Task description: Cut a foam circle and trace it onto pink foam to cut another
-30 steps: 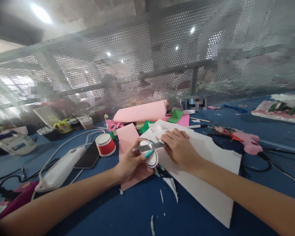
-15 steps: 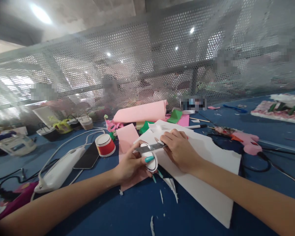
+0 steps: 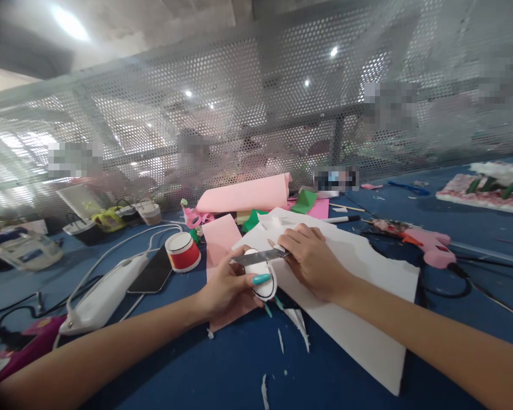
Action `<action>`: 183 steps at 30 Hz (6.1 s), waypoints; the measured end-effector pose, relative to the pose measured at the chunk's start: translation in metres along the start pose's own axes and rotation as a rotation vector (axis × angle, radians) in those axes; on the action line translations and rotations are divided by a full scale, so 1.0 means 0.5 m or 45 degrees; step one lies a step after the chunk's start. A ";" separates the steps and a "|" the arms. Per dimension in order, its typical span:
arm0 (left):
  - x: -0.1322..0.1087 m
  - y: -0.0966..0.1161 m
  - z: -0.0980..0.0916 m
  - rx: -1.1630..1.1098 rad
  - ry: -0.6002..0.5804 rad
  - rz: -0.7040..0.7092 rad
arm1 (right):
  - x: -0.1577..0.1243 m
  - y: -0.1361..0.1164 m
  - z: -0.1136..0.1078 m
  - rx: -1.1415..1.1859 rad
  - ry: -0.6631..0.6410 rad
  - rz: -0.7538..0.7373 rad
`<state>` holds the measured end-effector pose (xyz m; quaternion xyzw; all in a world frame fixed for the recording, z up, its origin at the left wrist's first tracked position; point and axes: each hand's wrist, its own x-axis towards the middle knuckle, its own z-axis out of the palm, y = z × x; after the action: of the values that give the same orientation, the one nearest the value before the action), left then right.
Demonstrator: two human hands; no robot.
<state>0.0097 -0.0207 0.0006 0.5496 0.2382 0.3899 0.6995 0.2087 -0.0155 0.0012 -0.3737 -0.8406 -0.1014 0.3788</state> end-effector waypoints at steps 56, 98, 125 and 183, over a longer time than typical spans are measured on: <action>0.015 0.011 -0.004 0.283 0.588 0.247 | -0.004 0.020 0.005 -0.255 0.306 0.267; 0.057 0.058 -0.120 -0.646 -0.182 -0.168 | 0.015 -0.005 -0.005 2.279 -0.269 1.104; 0.058 0.050 -0.098 -0.494 -0.009 -0.315 | 0.015 -0.059 -0.015 2.181 -0.607 0.973; 0.056 0.039 -0.082 -0.312 0.018 -0.279 | 0.005 -0.017 0.000 2.494 -0.729 0.847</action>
<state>-0.0108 0.0277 0.0101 0.4282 0.2523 0.3412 0.7978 0.2015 -0.0200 0.0041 -0.1271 -0.4696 0.8165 0.3109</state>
